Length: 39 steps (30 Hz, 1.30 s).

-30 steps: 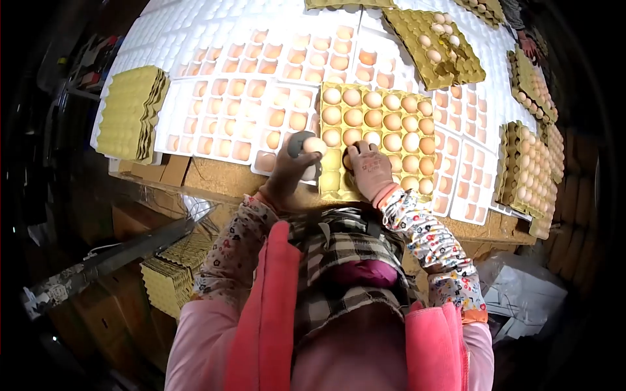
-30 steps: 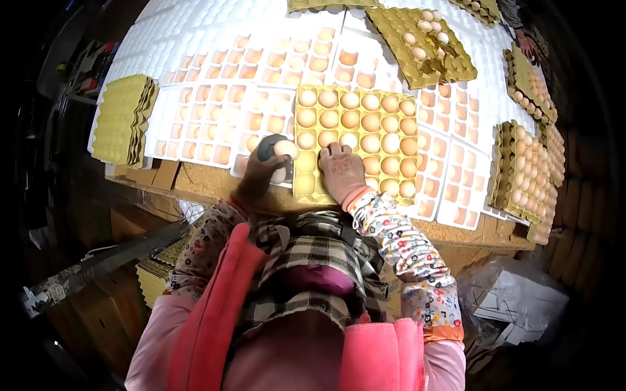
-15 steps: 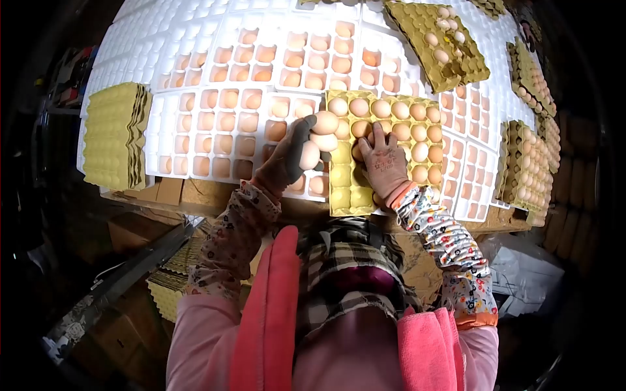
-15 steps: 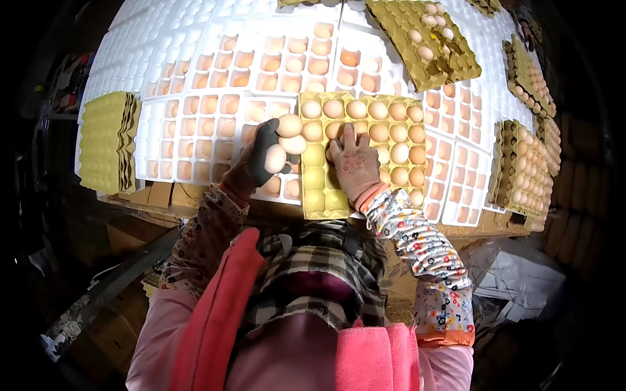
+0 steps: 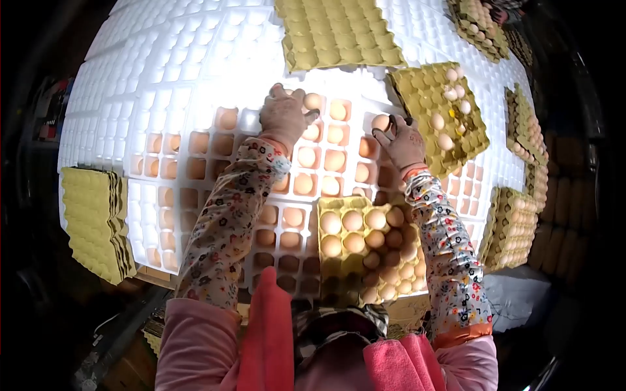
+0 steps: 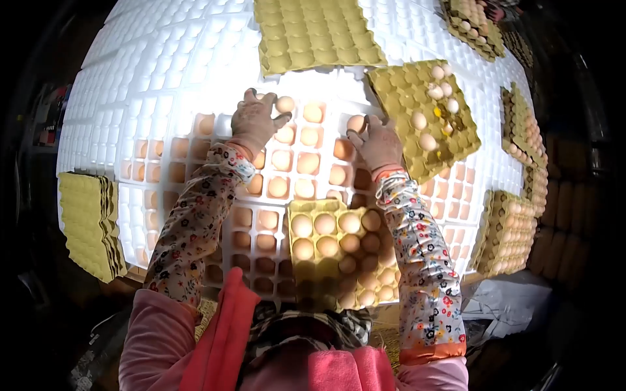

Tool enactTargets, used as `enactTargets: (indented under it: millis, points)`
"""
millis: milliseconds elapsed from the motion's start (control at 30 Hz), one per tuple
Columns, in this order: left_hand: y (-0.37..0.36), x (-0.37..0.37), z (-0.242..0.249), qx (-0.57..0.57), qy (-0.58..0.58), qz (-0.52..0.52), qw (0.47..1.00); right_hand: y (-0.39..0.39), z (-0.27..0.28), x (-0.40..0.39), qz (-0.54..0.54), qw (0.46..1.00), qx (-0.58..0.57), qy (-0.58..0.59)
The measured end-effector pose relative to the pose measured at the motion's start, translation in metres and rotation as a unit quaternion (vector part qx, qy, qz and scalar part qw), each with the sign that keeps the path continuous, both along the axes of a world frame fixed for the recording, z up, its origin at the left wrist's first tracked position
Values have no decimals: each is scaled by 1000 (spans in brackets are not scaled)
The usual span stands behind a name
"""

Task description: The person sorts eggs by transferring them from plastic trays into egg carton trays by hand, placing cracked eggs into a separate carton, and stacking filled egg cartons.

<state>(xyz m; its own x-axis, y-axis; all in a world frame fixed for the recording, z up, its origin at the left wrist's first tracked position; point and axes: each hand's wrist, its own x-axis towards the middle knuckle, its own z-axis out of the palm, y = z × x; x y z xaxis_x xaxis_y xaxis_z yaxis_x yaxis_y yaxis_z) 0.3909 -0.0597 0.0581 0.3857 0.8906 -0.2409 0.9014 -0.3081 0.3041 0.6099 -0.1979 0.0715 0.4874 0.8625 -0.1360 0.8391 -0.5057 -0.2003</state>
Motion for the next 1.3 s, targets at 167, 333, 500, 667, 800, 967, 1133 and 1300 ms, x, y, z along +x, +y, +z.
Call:
enactTargets:
  millis: [167, 333, 500, 667, 800, 967, 1133, 1300]
  points:
    - [1, -41, -16, 53, -213, -71, 973, 16, -19, -12, 93, 985, 138, 54]
    - [11, -79, -54, 265, -394, 83, 876, 88, -11, -99, 72, 819, 171, 542]
    - [-3, -101, -58, 291, -339, 104, 888, 177, -29, -168, 269, 922, 134, 243]
    - [-2, -102, -65, 229, -464, 217, 828, 229, -44, -221, 224, 841, 280, 406]
    - [0, -106, -67, 281, -406, 213, 843, 221, -37, -226, 194, 826, 221, 480]
    - [-46, -105, -19, 115, -527, 66, 839, 65, 48, -127, 238, 816, 296, 435]
    - [-153, -63, 24, -118, -121, -374, 912, -100, 67, -78, 172, 940, -9, 294]
    - [-164, -46, 49, -73, 21, -421, 904, -104, 70, -84, 272, 925, -203, 171]
